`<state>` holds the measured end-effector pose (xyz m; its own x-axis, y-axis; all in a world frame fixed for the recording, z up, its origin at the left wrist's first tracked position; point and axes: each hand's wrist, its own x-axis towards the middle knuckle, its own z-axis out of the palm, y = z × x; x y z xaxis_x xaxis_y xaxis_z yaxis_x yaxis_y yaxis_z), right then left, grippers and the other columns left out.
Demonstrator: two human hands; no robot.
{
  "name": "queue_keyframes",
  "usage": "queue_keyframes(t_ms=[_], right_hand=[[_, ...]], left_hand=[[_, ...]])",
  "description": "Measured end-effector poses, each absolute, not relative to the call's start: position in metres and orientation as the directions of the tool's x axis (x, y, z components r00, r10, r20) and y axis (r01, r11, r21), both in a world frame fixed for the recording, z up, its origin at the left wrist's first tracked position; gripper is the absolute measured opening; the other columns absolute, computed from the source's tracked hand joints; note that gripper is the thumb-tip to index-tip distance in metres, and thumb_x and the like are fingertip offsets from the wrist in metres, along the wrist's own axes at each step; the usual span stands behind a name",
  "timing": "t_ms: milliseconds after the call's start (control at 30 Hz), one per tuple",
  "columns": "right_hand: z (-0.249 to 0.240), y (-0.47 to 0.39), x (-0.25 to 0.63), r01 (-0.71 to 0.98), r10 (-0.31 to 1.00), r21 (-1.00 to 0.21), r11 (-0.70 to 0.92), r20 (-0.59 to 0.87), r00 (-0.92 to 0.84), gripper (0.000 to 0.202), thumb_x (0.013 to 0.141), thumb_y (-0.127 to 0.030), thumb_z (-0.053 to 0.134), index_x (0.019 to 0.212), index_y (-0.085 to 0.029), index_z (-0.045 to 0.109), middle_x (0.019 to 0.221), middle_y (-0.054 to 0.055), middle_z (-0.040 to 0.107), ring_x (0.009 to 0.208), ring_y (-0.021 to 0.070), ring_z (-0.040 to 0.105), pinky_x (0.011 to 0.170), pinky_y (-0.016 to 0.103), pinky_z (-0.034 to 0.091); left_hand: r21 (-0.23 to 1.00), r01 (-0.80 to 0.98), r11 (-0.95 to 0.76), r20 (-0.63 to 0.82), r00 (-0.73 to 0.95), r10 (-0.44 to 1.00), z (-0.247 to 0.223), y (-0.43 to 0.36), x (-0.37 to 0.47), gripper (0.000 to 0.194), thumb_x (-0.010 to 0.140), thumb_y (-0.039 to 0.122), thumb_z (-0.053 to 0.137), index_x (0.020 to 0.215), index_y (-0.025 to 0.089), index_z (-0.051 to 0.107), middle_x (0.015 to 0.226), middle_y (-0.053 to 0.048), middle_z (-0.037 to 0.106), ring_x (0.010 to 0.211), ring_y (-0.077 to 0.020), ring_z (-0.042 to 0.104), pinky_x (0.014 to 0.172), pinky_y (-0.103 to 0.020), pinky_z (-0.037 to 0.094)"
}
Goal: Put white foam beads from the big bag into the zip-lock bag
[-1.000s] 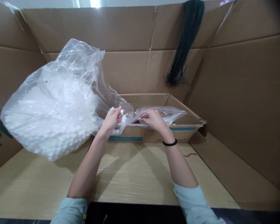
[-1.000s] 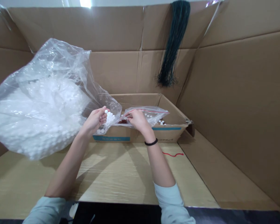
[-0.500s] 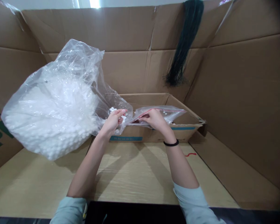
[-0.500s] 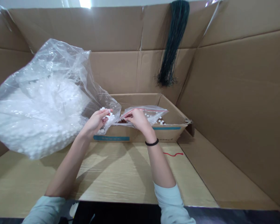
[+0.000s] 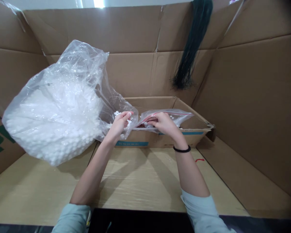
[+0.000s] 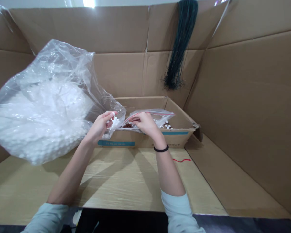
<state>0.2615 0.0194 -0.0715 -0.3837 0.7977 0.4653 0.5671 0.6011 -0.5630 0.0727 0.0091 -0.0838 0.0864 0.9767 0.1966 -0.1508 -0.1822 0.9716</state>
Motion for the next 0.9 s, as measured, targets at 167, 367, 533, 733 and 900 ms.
queue_keyframes(t_ms=[167, 367, 533, 733, 900], right_hand=[[-0.071, 0.015, 0.266, 0.564, 0.816, -0.590, 0.578, 0.426, -0.391, 0.030, 0.068, 0.000, 0.057, 0.084, -0.019, 0.073, 0.082, 0.002, 0.075, 0.075, 0.0168, 0.070, 0.069, 0.026, 0.055], [-0.058, -0.006, 0.265, 0.494, 0.798, -0.630, 0.599, 0.416, -0.437, 0.014, 0.065, -0.009, 0.066, 0.069, -0.020, 0.074, 0.079, 0.003, 0.074, 0.074, 0.0179, 0.069, 0.069, 0.026, 0.054], [-0.062, -0.005, 0.250, 0.435, 0.769, -0.633, 0.640, 0.526, -0.363, 0.013, 0.069, -0.014, 0.065, 0.074, -0.020, 0.075, 0.082, 0.004, 0.074, 0.076, 0.0175, 0.069, 0.070, 0.027, 0.054], [-0.072, -0.002, 0.227, 0.450, 0.689, -0.578, 0.681, 0.713, -0.127, 0.011, 0.073, -0.016, 0.064, 0.076, -0.018, 0.075, 0.085, 0.005, 0.074, 0.076, 0.0161, 0.067, 0.074, 0.028, 0.053], [-0.071, -0.005, 0.225, 0.434, 0.692, -0.586, 0.685, 0.709, -0.135, 0.012, 0.074, -0.018, 0.063, 0.075, -0.020, 0.074, 0.086, 0.004, 0.073, 0.077, 0.0162, 0.066, 0.074, 0.029, 0.052]], left_hand=[[0.970, -0.140, -0.198, 0.215, 0.119, 0.969, -0.081, 0.007, 0.073, 0.019, 0.078, 0.024, 0.054, 0.088, 0.013, 0.065, 0.067, 0.002, 0.043, 0.048, -0.0042, 0.027, 0.045, -0.021, 0.018], [0.965, -0.136, -0.225, 0.242, 0.118, 0.963, -0.085, 0.011, 0.073, 0.016, 0.077, 0.024, 0.055, 0.086, 0.016, 0.064, 0.068, 0.002, 0.043, 0.052, -0.0059, 0.032, 0.047, -0.020, 0.023], [0.965, -0.121, -0.233, 0.246, 0.112, 0.963, -0.089, 0.012, 0.075, 0.010, 0.078, 0.024, 0.054, 0.082, 0.018, 0.060, 0.073, 0.002, 0.049, 0.058, -0.0073, 0.038, 0.051, -0.020, 0.028], [0.965, -0.103, -0.243, 0.256, 0.137, 0.957, -0.086, 0.009, 0.080, 0.010, 0.080, 0.024, 0.053, 0.080, 0.016, 0.058, 0.072, 0.002, 0.050, 0.058, -0.0075, 0.038, 0.054, -0.020, 0.030], [0.957, -0.093, -0.275, 0.288, 0.177, 0.941, -0.082, 0.005, 0.081, 0.010, 0.081, 0.023, 0.051, 0.081, 0.015, 0.057, 0.065, 0.003, 0.046, 0.055, -0.0078, 0.034, 0.053, -0.021, 0.028]])
